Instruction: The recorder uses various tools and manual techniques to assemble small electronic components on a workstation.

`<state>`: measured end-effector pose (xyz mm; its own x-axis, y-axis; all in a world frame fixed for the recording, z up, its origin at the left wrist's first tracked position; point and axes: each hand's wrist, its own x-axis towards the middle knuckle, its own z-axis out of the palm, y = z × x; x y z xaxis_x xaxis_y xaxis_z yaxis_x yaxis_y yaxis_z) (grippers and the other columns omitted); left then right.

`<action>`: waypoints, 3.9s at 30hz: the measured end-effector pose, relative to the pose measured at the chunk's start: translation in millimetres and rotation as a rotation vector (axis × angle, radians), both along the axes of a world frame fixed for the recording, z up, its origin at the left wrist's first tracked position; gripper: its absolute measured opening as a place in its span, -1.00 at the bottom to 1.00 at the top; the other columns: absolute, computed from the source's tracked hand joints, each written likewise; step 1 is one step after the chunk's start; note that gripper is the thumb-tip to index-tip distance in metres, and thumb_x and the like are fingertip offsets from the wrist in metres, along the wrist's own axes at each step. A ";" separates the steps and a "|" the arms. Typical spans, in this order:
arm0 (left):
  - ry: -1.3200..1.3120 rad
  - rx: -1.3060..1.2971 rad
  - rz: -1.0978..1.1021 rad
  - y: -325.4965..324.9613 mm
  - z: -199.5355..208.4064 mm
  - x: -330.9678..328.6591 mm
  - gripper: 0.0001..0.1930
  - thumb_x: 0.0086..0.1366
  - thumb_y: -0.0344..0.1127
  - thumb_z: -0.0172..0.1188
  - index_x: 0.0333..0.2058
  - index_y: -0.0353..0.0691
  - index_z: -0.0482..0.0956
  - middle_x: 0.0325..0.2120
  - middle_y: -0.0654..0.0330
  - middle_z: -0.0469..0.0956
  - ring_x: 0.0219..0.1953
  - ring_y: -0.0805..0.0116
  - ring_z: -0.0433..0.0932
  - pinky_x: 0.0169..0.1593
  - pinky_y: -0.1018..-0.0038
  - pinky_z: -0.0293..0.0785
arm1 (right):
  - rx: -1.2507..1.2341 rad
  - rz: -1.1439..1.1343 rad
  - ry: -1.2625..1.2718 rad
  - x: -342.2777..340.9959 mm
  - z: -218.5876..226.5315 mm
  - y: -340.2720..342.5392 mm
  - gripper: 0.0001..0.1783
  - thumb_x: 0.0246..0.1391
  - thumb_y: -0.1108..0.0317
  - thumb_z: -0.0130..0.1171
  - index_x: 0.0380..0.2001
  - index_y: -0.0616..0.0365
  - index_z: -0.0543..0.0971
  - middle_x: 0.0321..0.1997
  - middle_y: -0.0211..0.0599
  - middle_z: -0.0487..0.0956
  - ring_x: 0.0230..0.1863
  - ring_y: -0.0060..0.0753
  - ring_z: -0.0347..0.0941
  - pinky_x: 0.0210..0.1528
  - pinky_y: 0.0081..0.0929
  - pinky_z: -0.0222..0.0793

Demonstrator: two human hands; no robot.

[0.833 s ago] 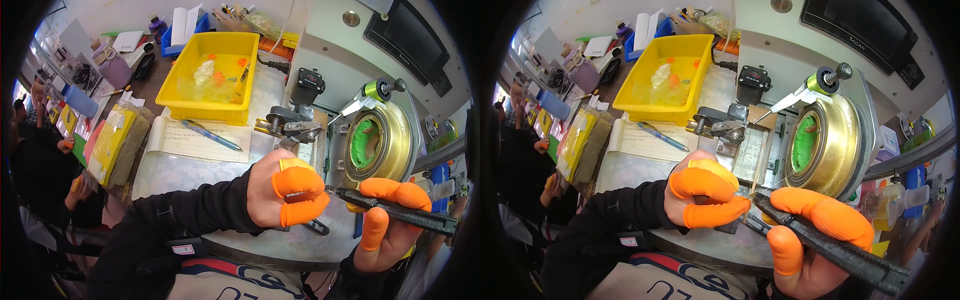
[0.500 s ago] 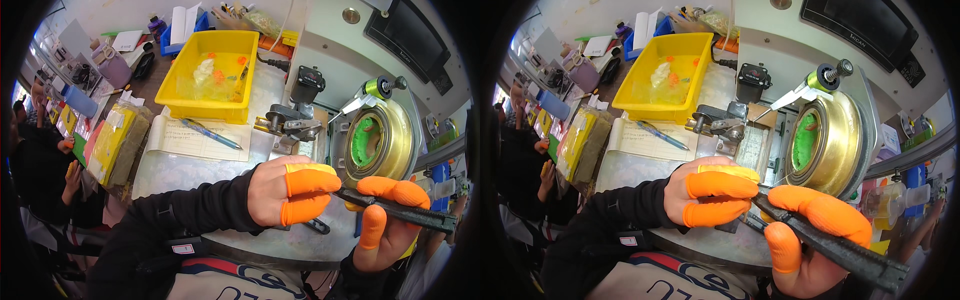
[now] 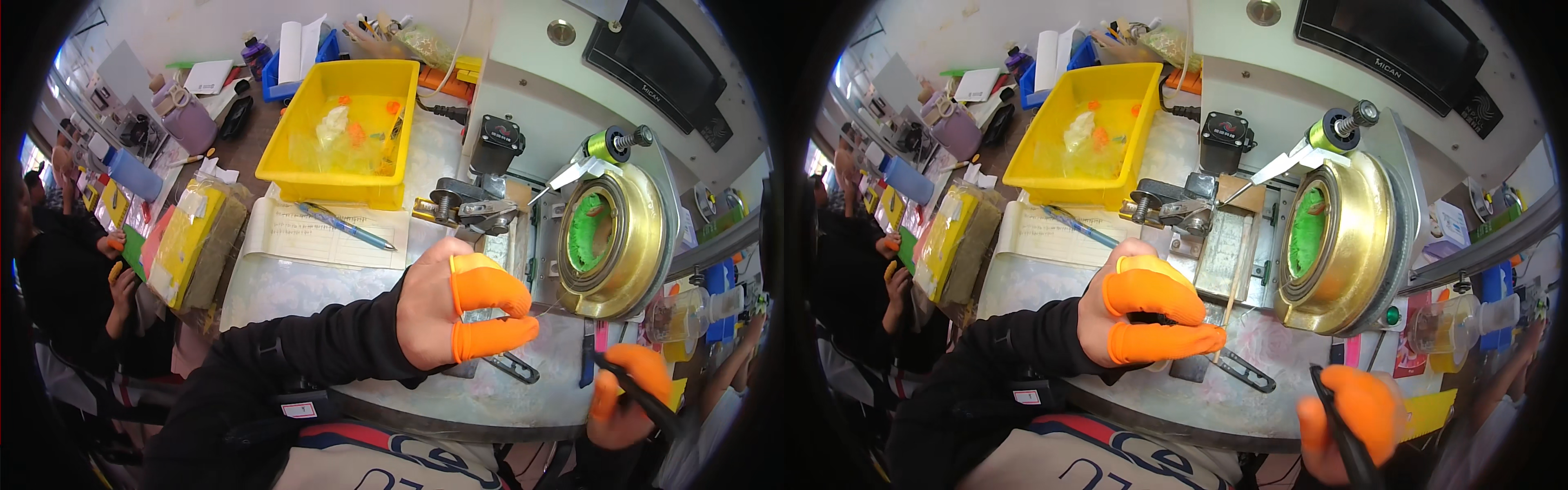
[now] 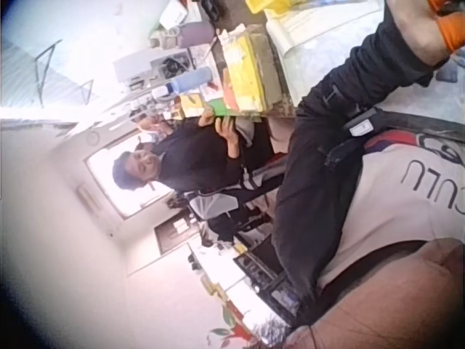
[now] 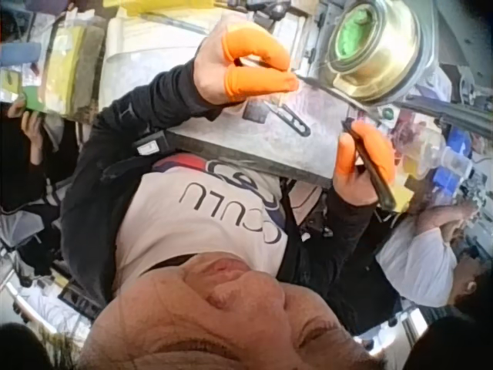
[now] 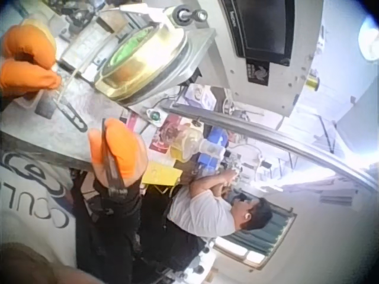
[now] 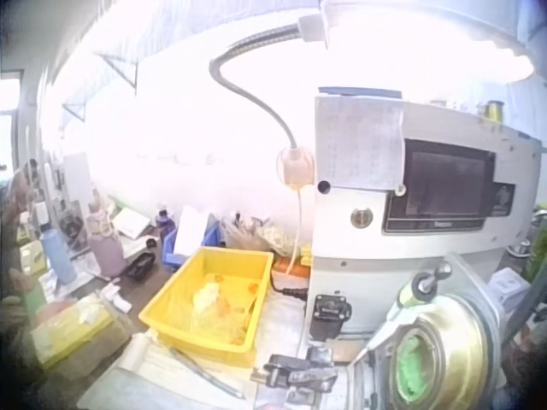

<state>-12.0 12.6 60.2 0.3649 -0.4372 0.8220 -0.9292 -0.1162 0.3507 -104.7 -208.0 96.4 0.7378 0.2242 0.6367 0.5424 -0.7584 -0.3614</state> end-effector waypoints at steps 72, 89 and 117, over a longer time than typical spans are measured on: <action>-0.103 0.227 0.326 -54.9 35.4 40.2 -0.64 -0.36 -0.29 0.26 -0.42 -0.01 0.51 -0.25 0.25 0.38 -0.15 0.23 0.32 -0.12 0.24 0.07 | 0.497 0.355 0.554 127.4 -32.3 -54.8 -0.76 -0.10 0.45 -0.03 -0.30 0.27 0.44 -0.36 -0.12 0.49 -0.29 -0.28 0.43 -0.26 -0.50 0.30; 0.488 -0.039 -0.309 -49.8 26.1 -20.0 -0.80 -0.10 -0.43 0.23 -0.42 -0.23 0.47 -0.54 0.24 0.42 -0.60 0.43 0.40 -0.57 0.59 0.28 | -0.252 -0.030 -0.320 13.0 7.9 5.3 -0.74 -0.37 0.54 0.09 -0.44 0.12 0.51 -0.55 -0.43 0.33 -0.62 -0.38 0.23 -0.55 -0.49 0.08; -0.048 0.171 -0.050 -42.9 48.7 -28.4 -0.67 -0.28 -0.44 0.25 -0.42 0.00 0.53 -0.45 0.40 0.44 -0.52 0.50 0.37 -0.41 0.51 0.16 | -0.074 -0.005 -0.200 3.1 10.4 -2.5 -0.78 -0.34 0.39 0.21 -0.48 0.07 0.47 -0.52 -0.46 0.38 -0.52 -0.41 0.30 -0.46 -0.45 0.11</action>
<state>-40.4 -30.3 108.9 0.3012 -0.5884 0.7504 -0.9506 -0.1235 0.2847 -101.6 -210.5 106.8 0.5999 0.2721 0.7524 0.5937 -0.7817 -0.1906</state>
